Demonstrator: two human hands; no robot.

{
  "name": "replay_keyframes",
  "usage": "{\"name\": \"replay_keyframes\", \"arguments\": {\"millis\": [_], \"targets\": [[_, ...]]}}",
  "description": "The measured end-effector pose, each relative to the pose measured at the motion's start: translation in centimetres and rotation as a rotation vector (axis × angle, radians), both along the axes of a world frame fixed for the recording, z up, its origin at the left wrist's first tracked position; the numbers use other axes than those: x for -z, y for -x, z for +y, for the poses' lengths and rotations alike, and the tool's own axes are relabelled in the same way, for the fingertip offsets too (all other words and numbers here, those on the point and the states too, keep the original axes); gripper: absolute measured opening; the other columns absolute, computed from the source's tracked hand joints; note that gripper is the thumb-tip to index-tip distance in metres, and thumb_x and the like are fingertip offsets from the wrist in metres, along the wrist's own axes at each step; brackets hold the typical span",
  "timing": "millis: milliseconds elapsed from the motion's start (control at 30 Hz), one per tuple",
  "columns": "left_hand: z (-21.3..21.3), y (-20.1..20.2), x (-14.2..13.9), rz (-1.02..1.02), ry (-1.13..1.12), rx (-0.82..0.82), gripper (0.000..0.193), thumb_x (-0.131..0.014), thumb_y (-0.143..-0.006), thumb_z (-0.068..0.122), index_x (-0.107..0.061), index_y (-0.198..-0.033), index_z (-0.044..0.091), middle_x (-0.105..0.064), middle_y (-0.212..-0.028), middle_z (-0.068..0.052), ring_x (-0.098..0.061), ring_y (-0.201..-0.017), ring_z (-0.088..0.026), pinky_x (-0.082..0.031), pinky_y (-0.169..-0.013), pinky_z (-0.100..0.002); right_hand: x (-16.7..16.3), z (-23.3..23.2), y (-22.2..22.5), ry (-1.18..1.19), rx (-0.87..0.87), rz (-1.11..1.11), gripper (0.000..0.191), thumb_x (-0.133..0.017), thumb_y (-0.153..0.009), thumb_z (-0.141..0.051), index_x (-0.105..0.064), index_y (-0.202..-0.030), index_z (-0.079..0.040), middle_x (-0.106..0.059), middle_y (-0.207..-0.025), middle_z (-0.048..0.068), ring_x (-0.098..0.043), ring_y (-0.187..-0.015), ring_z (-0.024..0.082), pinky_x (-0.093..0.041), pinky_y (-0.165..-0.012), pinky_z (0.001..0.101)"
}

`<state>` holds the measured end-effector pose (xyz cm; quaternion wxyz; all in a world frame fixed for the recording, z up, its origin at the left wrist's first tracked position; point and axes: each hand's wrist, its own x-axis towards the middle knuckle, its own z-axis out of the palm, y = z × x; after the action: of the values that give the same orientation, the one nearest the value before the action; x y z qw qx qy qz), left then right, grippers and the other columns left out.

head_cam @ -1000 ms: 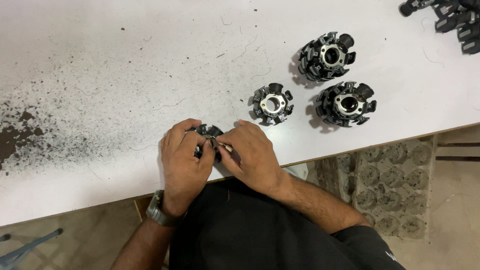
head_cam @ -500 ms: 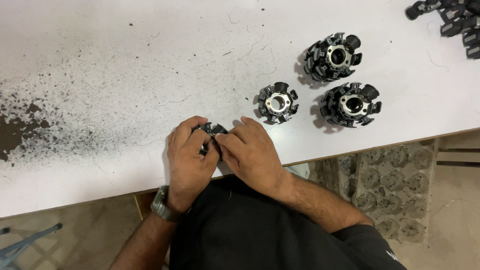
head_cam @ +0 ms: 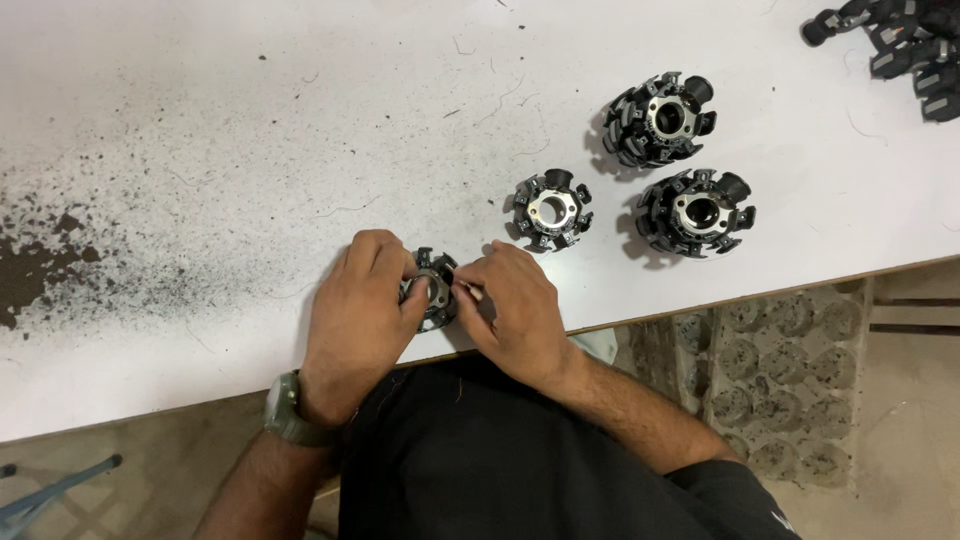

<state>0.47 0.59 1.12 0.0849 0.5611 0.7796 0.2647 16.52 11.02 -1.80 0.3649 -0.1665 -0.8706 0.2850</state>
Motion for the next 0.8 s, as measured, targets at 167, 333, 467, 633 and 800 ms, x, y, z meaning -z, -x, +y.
{"name": "replay_keyframes", "arguments": {"millis": [167,333,467,633,800], "targets": [[0.1,-0.3,0.1,-0.005,-0.023,-0.039,0.014,-0.074,-0.084,0.013,-0.064,-0.089,0.005,-0.064,-0.109,-0.008,-0.065,-0.096,-0.028,-0.053,-0.081,-0.044,0.2,0.3,-0.2,-0.001,-0.015,0.004,0.026,-0.076,-0.088,0.0,-0.062,-0.109,-0.004,-0.066,-0.093,0.009,-0.066,-0.086,0.029,-0.054,-0.102,0.0503],[-0.3,0.0,0.2,0.113,-0.226,0.056,0.018,-0.072,-0.086,0.009,-0.07,-0.103,0.003,-0.064,-0.125,-0.012,-0.063,-0.107,-0.031,-0.053,-0.086,-0.046,0.1,0.3,-0.3,0.017,-0.023,-0.011,0.025,-0.076,-0.088,0.0,-0.062,-0.108,-0.004,-0.065,-0.093,0.009,-0.066,-0.085,0.028,-0.054,-0.1,0.0493],[-0.2,0.7,0.2,0.165,-0.216,0.109,0.017,-0.072,-0.085,0.007,-0.072,-0.102,0.006,-0.066,-0.128,-0.009,-0.063,-0.117,-0.03,-0.053,-0.09,-0.045,0.0,0.3,-0.3,-0.014,-0.007,-0.01,0.025,-0.076,-0.088,0.001,-0.061,-0.107,-0.004,-0.065,-0.093,0.01,-0.064,-0.087,0.03,-0.054,-0.101,0.0496],[-0.4,0.8,0.2,0.247,-0.139,0.249,0.015,-0.071,-0.085,0.011,-0.072,-0.099,0.005,-0.068,-0.121,-0.012,-0.068,-0.113,-0.029,-0.058,-0.087,-0.041,0.2,0.7,-0.2,-0.017,-0.02,-0.049,0.025,-0.077,-0.088,0.0,-0.062,-0.108,-0.004,-0.065,-0.096,0.009,-0.064,-0.091,0.027,-0.051,-0.104,0.0513],[-0.7,0.2,0.6,0.039,-0.147,0.112,0.015,-0.068,-0.097,0.01,-0.072,-0.108,0.001,-0.073,-0.118,-0.012,-0.075,-0.095,-0.026,-0.062,-0.076,-0.035,0.6,0.4,-0.5,-0.072,-0.072,-0.014,0.027,-0.077,-0.088,-0.003,-0.062,-0.11,-0.005,-0.067,-0.104,0.009,-0.067,-0.108,0.027,-0.04,-0.117,0.0568]]}}
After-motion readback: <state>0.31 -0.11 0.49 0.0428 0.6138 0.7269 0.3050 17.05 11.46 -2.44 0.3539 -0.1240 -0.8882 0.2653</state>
